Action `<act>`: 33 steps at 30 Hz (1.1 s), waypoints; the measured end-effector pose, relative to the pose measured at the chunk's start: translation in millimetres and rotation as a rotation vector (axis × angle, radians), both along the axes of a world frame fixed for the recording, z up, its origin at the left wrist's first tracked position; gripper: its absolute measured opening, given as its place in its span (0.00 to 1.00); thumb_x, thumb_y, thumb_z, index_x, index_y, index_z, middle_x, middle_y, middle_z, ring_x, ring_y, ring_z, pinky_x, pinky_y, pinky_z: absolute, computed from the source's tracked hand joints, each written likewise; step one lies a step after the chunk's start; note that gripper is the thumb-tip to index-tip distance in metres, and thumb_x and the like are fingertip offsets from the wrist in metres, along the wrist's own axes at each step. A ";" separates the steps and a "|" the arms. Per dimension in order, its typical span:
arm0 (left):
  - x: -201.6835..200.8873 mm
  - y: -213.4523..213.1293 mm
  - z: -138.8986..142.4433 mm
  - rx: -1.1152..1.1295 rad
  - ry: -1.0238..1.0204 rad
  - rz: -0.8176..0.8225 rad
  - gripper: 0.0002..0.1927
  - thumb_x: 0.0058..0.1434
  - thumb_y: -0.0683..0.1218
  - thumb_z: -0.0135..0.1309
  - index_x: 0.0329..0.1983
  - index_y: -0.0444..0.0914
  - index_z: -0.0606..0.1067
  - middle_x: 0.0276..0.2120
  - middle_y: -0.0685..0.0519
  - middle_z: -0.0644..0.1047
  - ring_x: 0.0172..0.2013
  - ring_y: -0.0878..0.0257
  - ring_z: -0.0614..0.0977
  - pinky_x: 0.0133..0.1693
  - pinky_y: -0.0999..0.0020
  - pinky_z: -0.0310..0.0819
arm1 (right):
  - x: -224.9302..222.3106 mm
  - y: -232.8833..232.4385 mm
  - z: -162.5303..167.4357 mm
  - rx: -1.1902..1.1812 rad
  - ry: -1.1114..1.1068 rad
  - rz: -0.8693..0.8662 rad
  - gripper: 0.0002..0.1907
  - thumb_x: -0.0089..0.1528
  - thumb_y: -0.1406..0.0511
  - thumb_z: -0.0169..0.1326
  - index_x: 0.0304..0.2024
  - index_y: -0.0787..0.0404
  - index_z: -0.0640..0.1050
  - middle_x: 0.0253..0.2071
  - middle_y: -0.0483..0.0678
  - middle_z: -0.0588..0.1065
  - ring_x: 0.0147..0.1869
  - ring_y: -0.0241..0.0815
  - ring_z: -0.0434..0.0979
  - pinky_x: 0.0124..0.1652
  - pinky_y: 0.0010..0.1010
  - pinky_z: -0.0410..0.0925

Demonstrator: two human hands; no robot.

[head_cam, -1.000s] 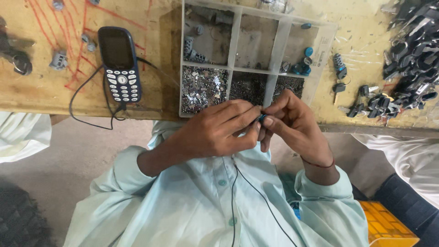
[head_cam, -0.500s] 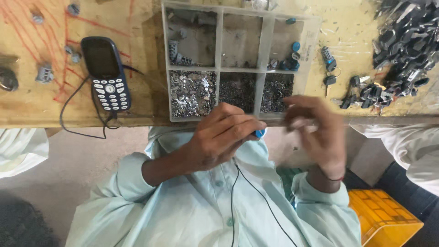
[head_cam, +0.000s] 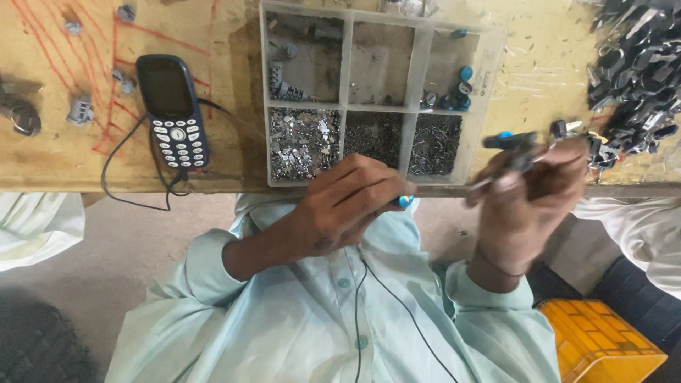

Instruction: The person sits at a workbench and assembles small metal components by hand. They pick parts from a compartmented plastic tray, fit the pieces together between their fingers, and set completed assemblies aside on the bench.

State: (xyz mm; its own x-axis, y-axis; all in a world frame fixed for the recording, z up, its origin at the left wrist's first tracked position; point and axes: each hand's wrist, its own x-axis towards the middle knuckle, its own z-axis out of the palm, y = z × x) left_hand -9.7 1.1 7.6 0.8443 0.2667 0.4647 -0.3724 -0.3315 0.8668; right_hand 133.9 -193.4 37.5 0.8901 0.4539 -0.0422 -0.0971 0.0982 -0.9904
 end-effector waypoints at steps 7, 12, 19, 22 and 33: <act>-8.0 4.5 0.0 0.043 0.058 0.042 0.21 0.61 0.31 0.63 0.56 0.29 0.72 0.49 0.45 0.77 0.49 0.50 0.80 0.50 0.58 0.79 | -40.7 5.5 -23.1 -0.207 -0.582 0.241 0.28 0.63 0.81 0.61 0.57 0.66 0.60 0.42 0.62 0.75 0.30 0.39 0.76 0.24 0.22 0.65; -9.4 0.8 -0.8 0.174 0.031 0.062 0.22 0.59 0.30 0.61 0.57 0.25 0.73 0.49 0.43 0.77 0.48 0.49 0.80 0.49 0.58 0.79 | -48.4 5.8 -14.1 -0.344 -0.602 0.128 0.25 0.61 0.83 0.61 0.52 0.67 0.62 0.32 0.58 0.76 0.24 0.34 0.72 0.21 0.20 0.61; -9.7 -0.1 -3.7 0.154 -0.004 0.077 0.21 0.58 0.30 0.61 0.56 0.24 0.74 0.49 0.42 0.77 0.47 0.50 0.81 0.49 0.58 0.79 | -54.9 15.6 -14.5 -0.287 -0.531 0.115 0.22 0.67 0.82 0.59 0.55 0.68 0.62 0.33 0.55 0.75 0.27 0.37 0.78 0.24 0.21 0.68; -10.1 0.8 -7.1 0.090 0.035 0.082 0.21 0.59 0.31 0.63 0.56 0.26 0.74 0.47 0.44 0.78 0.47 0.51 0.81 0.48 0.59 0.80 | -47.1 15.2 -15.0 -0.373 -0.790 0.207 0.27 0.59 0.81 0.64 0.54 0.67 0.66 0.36 0.60 0.77 0.33 0.40 0.78 0.26 0.25 0.68; -17.8 6.7 -5.8 -0.355 0.162 -0.043 0.24 0.54 0.29 0.61 0.56 0.31 0.76 0.44 0.46 0.79 0.44 0.55 0.83 0.45 0.63 0.80 | -37.3 6.4 -9.9 -0.351 -0.654 0.502 0.48 0.58 0.71 0.75 0.71 0.50 0.59 0.58 0.55 0.69 0.57 0.44 0.78 0.48 0.28 0.75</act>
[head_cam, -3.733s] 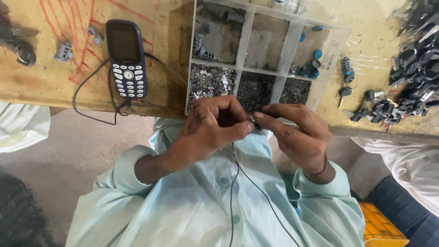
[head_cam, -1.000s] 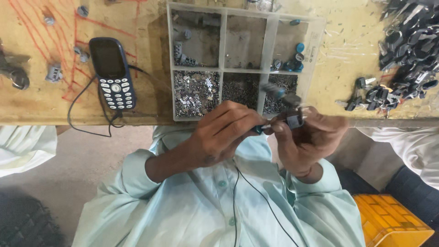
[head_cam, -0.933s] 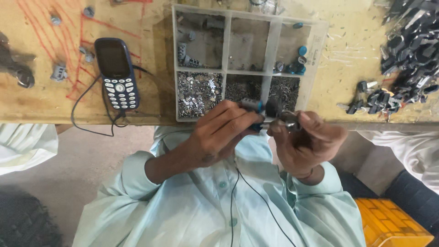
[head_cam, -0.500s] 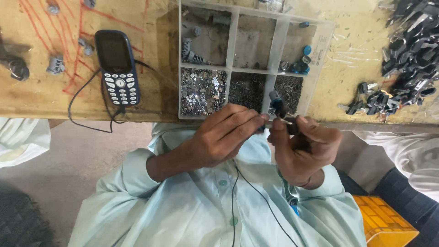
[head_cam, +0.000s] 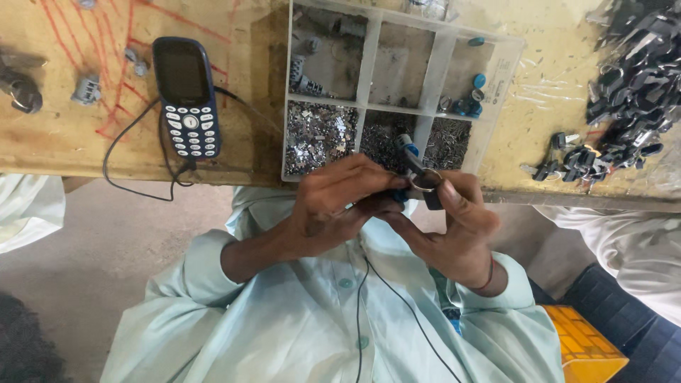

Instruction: The person sits at a workbench and assembles small metal components by hand. They pick parts from a compartmented plastic tray, fit the pieces together between their fingers, and set completed assemblies aside on the bench.

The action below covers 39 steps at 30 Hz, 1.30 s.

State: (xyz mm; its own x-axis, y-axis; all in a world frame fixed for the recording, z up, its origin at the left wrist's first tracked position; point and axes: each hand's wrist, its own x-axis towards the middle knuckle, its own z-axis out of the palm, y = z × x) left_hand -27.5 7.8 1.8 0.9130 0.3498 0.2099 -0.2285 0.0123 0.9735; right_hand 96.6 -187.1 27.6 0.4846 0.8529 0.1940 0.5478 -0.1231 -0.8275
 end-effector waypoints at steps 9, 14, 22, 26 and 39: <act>0.5 -8.8 -6.7 -0.032 -0.064 0.017 0.17 0.64 0.34 0.64 0.53 0.36 0.74 0.45 0.48 0.79 0.46 0.57 0.84 0.43 0.66 0.81 | 5.4 -10.5 -11.3 -0.116 -0.099 0.104 0.51 0.55 0.73 0.73 0.73 0.50 0.59 0.58 0.56 0.70 0.57 0.54 0.77 0.47 0.33 0.76; 0.2 -0.6 -0.2 -0.085 0.087 -0.100 0.12 0.67 0.40 0.60 0.52 0.34 0.77 0.40 0.49 0.80 0.41 0.59 0.83 0.42 0.65 0.77 | 13.2 8.5 26.4 -0.483 -0.198 0.093 0.38 0.50 0.64 0.74 0.57 0.61 0.67 0.48 0.59 0.77 0.45 0.52 0.83 0.40 0.39 0.76; -5.9 11.7 14.6 -0.052 0.033 -0.265 0.05 0.69 0.44 0.60 0.41 0.36 0.79 0.35 0.52 0.80 0.36 0.59 0.82 0.41 0.64 0.76 | 97.0 42.4 79.3 -0.233 0.084 0.564 0.25 0.61 0.61 0.65 0.55 0.67 0.73 0.44 0.53 0.80 0.35 0.36 0.84 0.30 0.24 0.74; -11.3 25.4 21.3 0.292 0.193 -0.031 0.07 0.66 0.44 0.59 0.43 0.35 0.79 0.34 0.50 0.81 0.34 0.55 0.82 0.36 0.60 0.75 | 71.4 55.0 39.4 0.091 0.036 0.038 0.17 0.68 0.58 0.52 0.52 0.64 0.72 0.35 0.44 0.76 0.28 0.34 0.77 0.26 0.27 0.70; -19.0 40.1 23.2 0.683 0.488 0.048 0.09 0.60 0.38 0.58 0.42 0.38 0.72 0.35 0.48 0.76 0.38 0.49 0.81 0.35 0.54 0.73 | 46.4 68.4 2.6 -0.558 -0.499 0.397 0.07 0.61 0.66 0.58 0.39 0.61 0.74 0.36 0.49 0.69 0.41 0.48 0.76 0.34 0.40 0.68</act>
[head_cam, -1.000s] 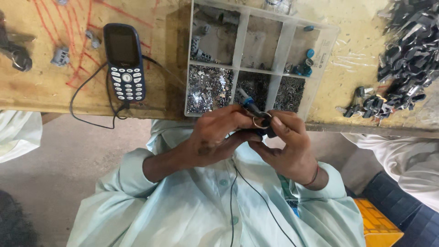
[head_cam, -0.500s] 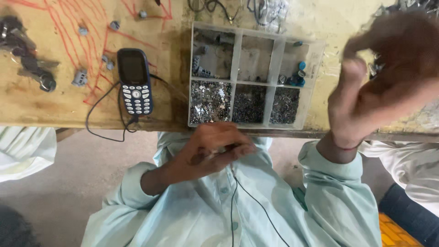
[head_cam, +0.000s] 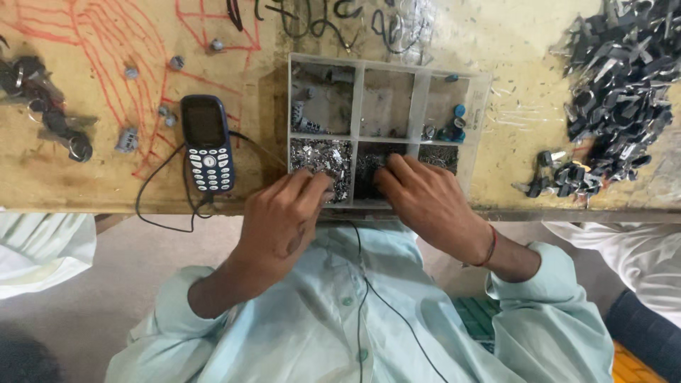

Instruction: The person sits at a workbench and assembles small metal components by hand. They pick parts from a compartmented plastic tray, fit the pieces together between their fingers, and set completed assemblies aside on the bench.

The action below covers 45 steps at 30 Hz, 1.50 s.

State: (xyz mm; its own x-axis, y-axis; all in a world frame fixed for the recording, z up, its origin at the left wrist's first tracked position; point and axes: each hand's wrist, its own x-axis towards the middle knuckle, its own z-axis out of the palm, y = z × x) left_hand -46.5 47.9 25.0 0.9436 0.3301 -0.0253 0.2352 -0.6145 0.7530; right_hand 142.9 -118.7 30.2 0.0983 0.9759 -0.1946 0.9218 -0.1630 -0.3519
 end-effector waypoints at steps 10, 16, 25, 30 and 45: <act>-2.1 -11.8 -2.0 -0.237 -0.222 0.245 0.08 0.61 0.36 0.63 0.43 0.35 0.78 0.38 0.49 0.80 0.39 0.55 0.84 0.40 0.64 0.77 | 4.8 -10.0 -1.4 0.160 0.539 -0.341 0.07 0.67 0.69 0.58 0.46 0.61 0.75 0.37 0.48 0.72 0.35 0.40 0.72 0.34 0.29 0.66; 18.9 -35.1 -16.7 -0.955 -0.335 0.147 0.10 0.68 0.35 0.59 0.51 0.35 0.80 0.41 0.49 0.82 0.38 0.64 0.86 0.41 0.72 0.84 | -7.7 -40.2 -20.4 0.093 1.545 -0.716 0.09 0.73 0.64 0.52 0.46 0.66 0.74 0.36 0.41 0.69 0.32 0.28 0.66 0.31 0.20 0.62; 24.8 -43.3 -20.5 -0.759 -0.468 0.117 0.12 0.68 0.35 0.59 0.54 0.37 0.79 0.42 0.50 0.83 0.39 0.65 0.86 0.41 0.74 0.85 | -17.3 -45.9 -19.7 0.126 1.562 -0.703 0.13 0.73 0.61 0.52 0.50 0.66 0.74 0.39 0.42 0.70 0.34 0.29 0.67 0.33 0.21 0.62; 24.1 -42.6 -20.3 -0.638 -0.470 0.096 0.14 0.66 0.33 0.59 0.54 0.37 0.79 0.42 0.50 0.82 0.41 0.63 0.86 0.44 0.71 0.84 | -26.8 -44.4 -21.6 0.163 1.772 -0.731 0.12 0.73 0.61 0.51 0.49 0.66 0.73 0.39 0.43 0.70 0.33 0.27 0.65 0.32 0.18 0.60; 22.9 -40.4 -13.6 -0.905 -0.205 0.109 0.06 0.67 0.39 0.61 0.47 0.35 0.78 0.36 0.53 0.81 0.35 0.69 0.83 0.36 0.74 0.79 | -17.3 -26.2 8.7 0.229 1.224 -0.671 0.09 0.67 0.72 0.54 0.48 0.62 0.70 0.38 0.44 0.71 0.37 0.30 0.73 0.34 0.23 0.68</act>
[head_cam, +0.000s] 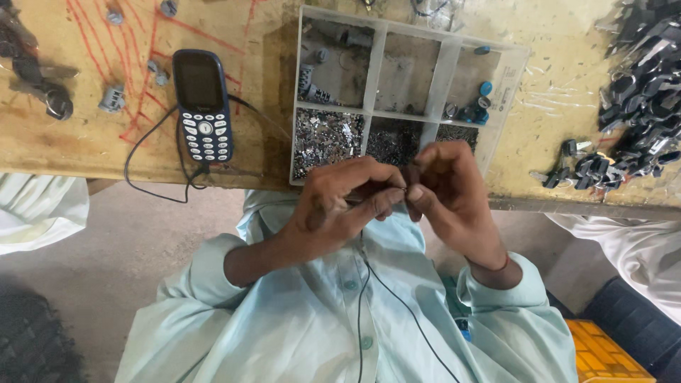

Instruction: The person sits at a workbench and assembles small metal components by hand. They pick parts from a compartmented plastic tray, fit the pieces together between their fingers, and set completed assemblies aside on the bench.

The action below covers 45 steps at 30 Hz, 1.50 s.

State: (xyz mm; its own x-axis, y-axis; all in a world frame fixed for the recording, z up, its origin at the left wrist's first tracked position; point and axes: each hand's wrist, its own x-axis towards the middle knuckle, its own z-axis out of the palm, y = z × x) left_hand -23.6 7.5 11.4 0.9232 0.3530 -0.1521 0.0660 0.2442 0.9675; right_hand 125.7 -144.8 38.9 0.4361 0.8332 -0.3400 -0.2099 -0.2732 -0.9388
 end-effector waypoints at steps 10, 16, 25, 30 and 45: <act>5.9 4.3 -9.0 -0.014 0.107 0.022 0.05 0.62 0.40 0.61 0.41 0.35 0.80 0.32 0.55 0.81 0.32 0.75 0.79 0.35 0.78 0.77 | 30.3 -12.2 11.6 -0.572 -1.244 0.454 0.07 0.63 0.62 0.60 0.39 0.57 0.77 0.36 0.48 0.73 0.39 0.52 0.79 0.34 0.43 0.67; 3.9 4.2 -6.8 0.089 0.051 0.060 0.05 0.63 0.38 0.60 0.42 0.34 0.79 0.33 0.55 0.80 0.32 0.73 0.82 0.36 0.78 0.79 | 29.1 -24.1 2.0 -0.435 -0.944 0.177 0.04 0.65 0.71 0.60 0.41 0.62 0.78 0.39 0.51 0.74 0.38 0.48 0.80 0.36 0.36 0.70; -0.2 2.5 0.8 0.087 0.001 -0.037 0.05 0.69 0.39 0.58 0.46 0.33 0.77 0.37 0.53 0.78 0.35 0.70 0.81 0.39 0.75 0.78 | 19.6 -25.5 3.4 -0.015 0.015 -0.179 0.05 0.62 0.74 0.61 0.40 0.69 0.78 0.42 0.49 0.75 0.35 0.32 0.76 0.34 0.21 0.70; 3.5 -12.8 -11.8 -0.479 0.031 -0.069 0.09 0.71 0.41 0.54 0.50 0.31 0.75 0.40 0.52 0.79 0.38 0.68 0.81 0.42 0.72 0.79 | -9.9 -19.2 -2.9 0.017 -0.300 -0.020 0.07 0.61 0.74 0.63 0.39 0.69 0.78 0.43 0.51 0.74 0.41 0.34 0.76 0.39 0.23 0.72; -4.6 -5.4 1.5 -0.181 -0.049 -0.021 0.08 0.69 0.40 0.56 0.47 0.30 0.76 0.42 0.51 0.80 0.43 0.67 0.84 0.48 0.71 0.83 | -16.4 -21.3 -1.6 0.066 -0.585 -0.001 0.07 0.62 0.74 0.62 0.41 0.69 0.77 0.42 0.51 0.75 0.41 0.36 0.77 0.39 0.26 0.72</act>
State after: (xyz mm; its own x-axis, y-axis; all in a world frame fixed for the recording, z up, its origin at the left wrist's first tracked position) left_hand -28.2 2.1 12.9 0.9380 0.3042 -0.1659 0.0268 0.4136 0.9101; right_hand 109.3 -166.1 37.3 0.5367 0.8437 0.0098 0.3475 -0.2104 -0.9138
